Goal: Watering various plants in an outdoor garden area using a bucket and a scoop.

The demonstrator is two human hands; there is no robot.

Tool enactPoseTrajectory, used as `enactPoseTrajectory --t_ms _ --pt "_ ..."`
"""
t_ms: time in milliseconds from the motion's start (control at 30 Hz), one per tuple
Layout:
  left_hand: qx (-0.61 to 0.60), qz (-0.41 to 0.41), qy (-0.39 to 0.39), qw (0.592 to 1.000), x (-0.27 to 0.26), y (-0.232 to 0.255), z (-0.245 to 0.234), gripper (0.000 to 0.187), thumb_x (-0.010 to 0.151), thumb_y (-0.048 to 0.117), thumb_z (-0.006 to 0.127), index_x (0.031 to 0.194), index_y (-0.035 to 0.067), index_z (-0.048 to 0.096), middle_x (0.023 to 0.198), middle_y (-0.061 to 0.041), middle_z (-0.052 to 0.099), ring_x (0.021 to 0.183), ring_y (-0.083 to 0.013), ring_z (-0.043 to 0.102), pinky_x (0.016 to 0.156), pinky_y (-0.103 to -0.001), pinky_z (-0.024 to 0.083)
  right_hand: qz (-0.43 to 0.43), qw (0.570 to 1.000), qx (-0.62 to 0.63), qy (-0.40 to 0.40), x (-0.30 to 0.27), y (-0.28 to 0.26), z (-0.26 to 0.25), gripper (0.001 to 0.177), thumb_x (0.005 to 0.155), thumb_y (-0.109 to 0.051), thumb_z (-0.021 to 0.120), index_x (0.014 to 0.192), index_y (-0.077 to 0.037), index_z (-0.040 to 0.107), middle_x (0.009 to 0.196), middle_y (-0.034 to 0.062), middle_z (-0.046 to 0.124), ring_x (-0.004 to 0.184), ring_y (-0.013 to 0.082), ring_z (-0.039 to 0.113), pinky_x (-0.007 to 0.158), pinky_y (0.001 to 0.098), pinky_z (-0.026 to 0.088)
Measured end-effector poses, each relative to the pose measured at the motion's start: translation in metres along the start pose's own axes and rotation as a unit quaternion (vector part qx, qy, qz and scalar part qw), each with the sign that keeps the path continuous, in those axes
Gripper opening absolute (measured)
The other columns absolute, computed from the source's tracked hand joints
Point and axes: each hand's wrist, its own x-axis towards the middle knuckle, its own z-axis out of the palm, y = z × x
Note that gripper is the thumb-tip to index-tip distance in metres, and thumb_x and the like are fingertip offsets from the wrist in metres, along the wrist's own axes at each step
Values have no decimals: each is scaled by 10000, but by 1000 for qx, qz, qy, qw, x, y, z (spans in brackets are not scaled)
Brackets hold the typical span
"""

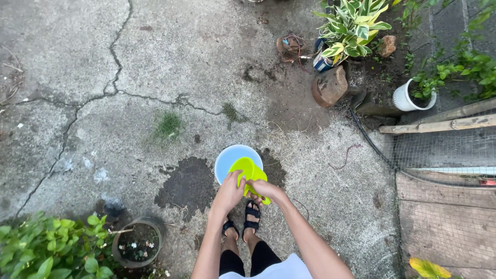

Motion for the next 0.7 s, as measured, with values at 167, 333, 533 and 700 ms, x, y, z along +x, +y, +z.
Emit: enactPoseTrajectory --t_ms 167,333,533,700 --pt "-58 -1 24 998 20 29 -41 350 1004 181 514 1292 7 610 1221 -248 656 1137 -417 637 990 -465 494 14 1000 15 2 71 17 -10 405 1068 -361 353 956 -18 535 605 -18 464 446 101 418 399 298 379" --pt "-73 20 70 995 56 -7 -35 310 1023 165 499 1264 38 645 1207 -238 683 1146 -409 648 989 -454 501 44 998 -28 45 205 62 -24 262 982 -264 416 909 -37 523 620 48 494 456 149 423 390 325 348" --pt "-84 12 51 995 80 -66 11 308 1012 164 499 1239 21 650 1197 -235 694 1141 -397 660 974 -443 507 11 876 -454 165 338 128 -41 274 851 -206 615 1011 -32 753 1027 227 708 961 366 689 774 448 527" --pt "-75 -23 22 997 79 -119 53 291 1020 169 518 1209 11 672 1181 -231 707 1124 -393 678 984 -442 516 12 796 -565 217 373 143 -57 265 913 -216 596 1047 -104 796 1093 149 754 1068 293 727 893 427 577"
